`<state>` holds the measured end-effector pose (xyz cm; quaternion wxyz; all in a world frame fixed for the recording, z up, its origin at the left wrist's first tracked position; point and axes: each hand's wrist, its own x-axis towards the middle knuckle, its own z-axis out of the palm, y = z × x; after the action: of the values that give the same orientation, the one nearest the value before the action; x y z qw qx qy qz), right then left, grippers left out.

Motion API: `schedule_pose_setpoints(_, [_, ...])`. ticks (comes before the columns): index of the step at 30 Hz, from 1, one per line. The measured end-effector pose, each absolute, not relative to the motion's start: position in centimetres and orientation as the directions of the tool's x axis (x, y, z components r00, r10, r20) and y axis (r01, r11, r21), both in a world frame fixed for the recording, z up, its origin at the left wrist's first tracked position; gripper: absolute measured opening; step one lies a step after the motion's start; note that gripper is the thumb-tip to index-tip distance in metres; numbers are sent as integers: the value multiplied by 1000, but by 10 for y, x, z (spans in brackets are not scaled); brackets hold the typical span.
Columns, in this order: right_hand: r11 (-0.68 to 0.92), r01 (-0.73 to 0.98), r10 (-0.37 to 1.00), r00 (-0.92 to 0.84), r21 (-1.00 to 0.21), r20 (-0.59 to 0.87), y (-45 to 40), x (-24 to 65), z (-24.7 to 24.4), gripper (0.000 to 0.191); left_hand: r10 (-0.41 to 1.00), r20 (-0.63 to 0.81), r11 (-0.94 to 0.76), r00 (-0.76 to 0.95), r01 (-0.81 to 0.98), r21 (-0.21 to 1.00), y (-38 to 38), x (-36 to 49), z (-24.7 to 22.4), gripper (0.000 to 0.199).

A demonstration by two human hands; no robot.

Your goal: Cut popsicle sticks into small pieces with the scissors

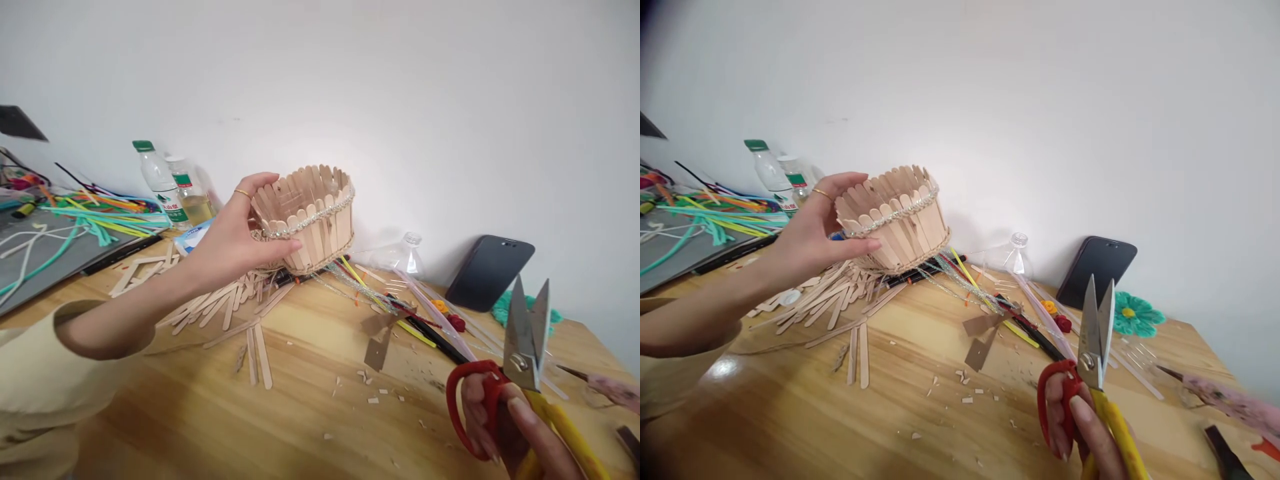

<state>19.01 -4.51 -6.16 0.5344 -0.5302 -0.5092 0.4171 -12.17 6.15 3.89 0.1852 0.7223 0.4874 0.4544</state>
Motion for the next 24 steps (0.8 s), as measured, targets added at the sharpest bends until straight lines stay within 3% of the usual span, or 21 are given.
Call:
schedule_pose_setpoints(4, [39, 5, 995, 96, -999, 39, -45, 191, -61, 37, 873, 478, -445, 99, 563, 696, 61, -123, 40, 68])
schedule_pose_setpoints(9, [86, -2, 991, 106, -996, 85, -47, 190, -58, 34, 874, 467, -451, 136, 588, 672, 61, -130, 31, 71])
schedule_pose_setpoints(14, [147, 7, 978, 148, -989, 147, -48, 193, -50, 32, 878, 417, -457, 235, 670, 585, 50, -135, 15, 64])
schedule_pose_setpoints(18, [188, -45, 956, 238, -981, 172, -51, 198, -38, 32, 842, 377, -530, 386, 724, 442, 41, -132, -1, 62])
schedule_pose_setpoints(24, [235, -69, 927, 316, -970, 202, -57, 210, -22, 28, 818, 278, -574, 504, 681, 454, 42, -113, -32, 60])
